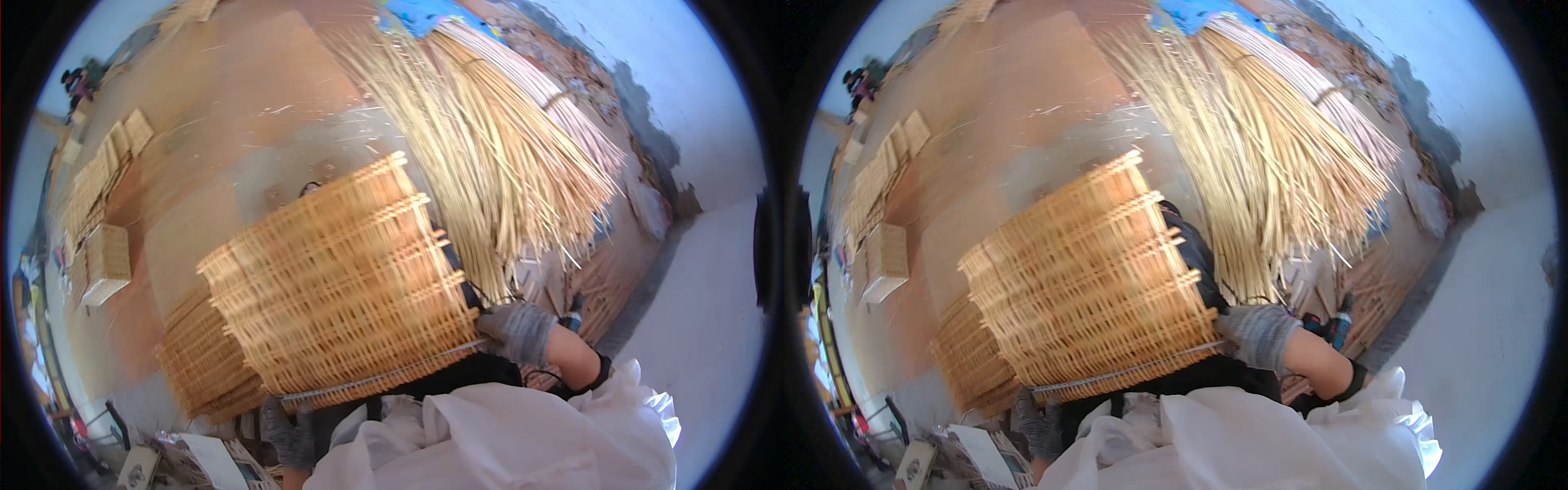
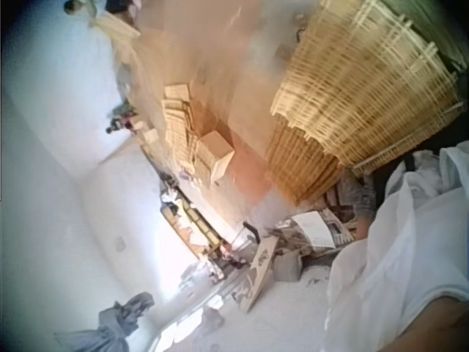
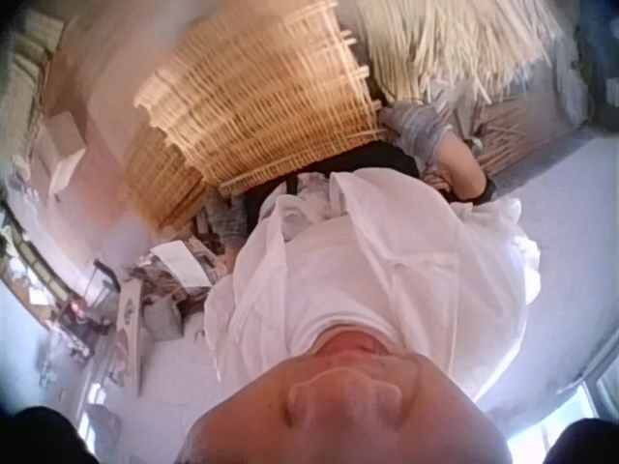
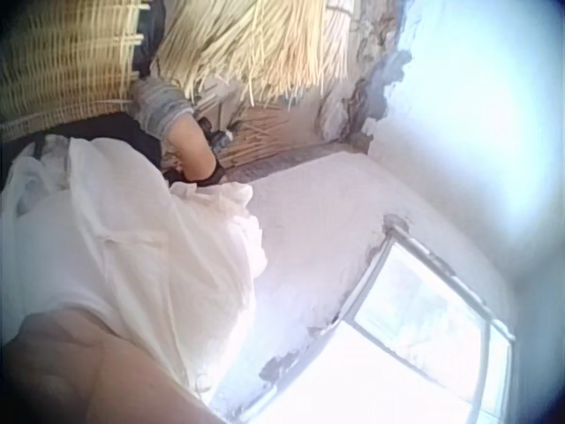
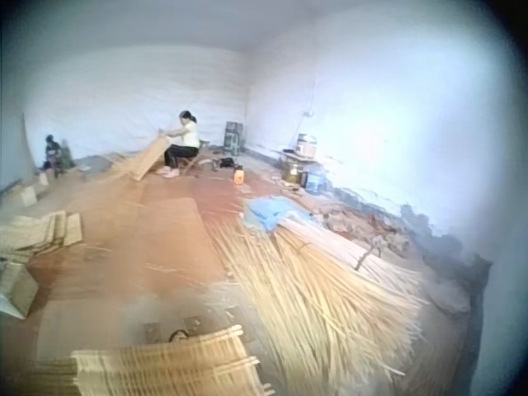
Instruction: Weaving reed or wicker mats, including measuring, cutting, and aligning the materials.
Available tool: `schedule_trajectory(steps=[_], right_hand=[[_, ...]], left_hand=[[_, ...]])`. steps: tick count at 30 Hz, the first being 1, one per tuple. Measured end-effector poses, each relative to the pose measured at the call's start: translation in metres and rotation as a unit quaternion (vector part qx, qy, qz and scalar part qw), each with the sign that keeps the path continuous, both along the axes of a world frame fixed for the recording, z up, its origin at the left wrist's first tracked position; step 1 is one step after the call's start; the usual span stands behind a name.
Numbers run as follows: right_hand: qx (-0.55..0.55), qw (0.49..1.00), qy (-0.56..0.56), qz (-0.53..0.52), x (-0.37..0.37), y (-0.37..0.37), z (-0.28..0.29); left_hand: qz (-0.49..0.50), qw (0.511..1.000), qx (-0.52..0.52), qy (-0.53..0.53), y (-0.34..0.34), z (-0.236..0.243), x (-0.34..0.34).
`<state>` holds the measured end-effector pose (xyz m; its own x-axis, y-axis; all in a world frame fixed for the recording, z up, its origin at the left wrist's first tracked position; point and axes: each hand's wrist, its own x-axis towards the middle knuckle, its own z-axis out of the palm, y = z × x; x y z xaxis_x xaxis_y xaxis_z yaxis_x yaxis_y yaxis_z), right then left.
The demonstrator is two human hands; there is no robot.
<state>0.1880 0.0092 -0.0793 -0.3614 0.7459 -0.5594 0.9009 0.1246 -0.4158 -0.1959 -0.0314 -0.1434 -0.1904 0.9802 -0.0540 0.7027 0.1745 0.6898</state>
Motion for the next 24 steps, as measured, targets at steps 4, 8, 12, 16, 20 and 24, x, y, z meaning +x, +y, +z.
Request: schedule_trajectory(steps=[4,8,12,16,20,24], right_hand=[[0.249,0.951,0.123,0.133,0.033,-0.006,0.010],[0.235,0.940,0.246,-0.001,0.034,0.036,0.053],[0.190,0.967,0.157,-0.061,0.015,0.131,0.066],[0.225,0.968,0.095,-0.051,-0.003,0.184,0.048],[0.148,0.981,-0.030,-0.118,0.004,0.200,0.051],[0.124,0.986,0.047,-0.099,0.028,0.202,0.026]], left_hand=[[-0.138,0.949,-0.014,0.285,0.016,0.031,-0.015],[-0.221,0.971,0.008,0.091,0.073,0.071,-0.028],[0.034,0.991,0.054,-0.113,0.157,0.035,-0.026],[0.079,0.989,-0.013,-0.127,0.193,-0.003,0.007],[0.125,0.970,0.104,-0.183,0.187,-0.035,0.031],[0.106,0.951,0.117,-0.266,0.179,-0.017,0.037]])
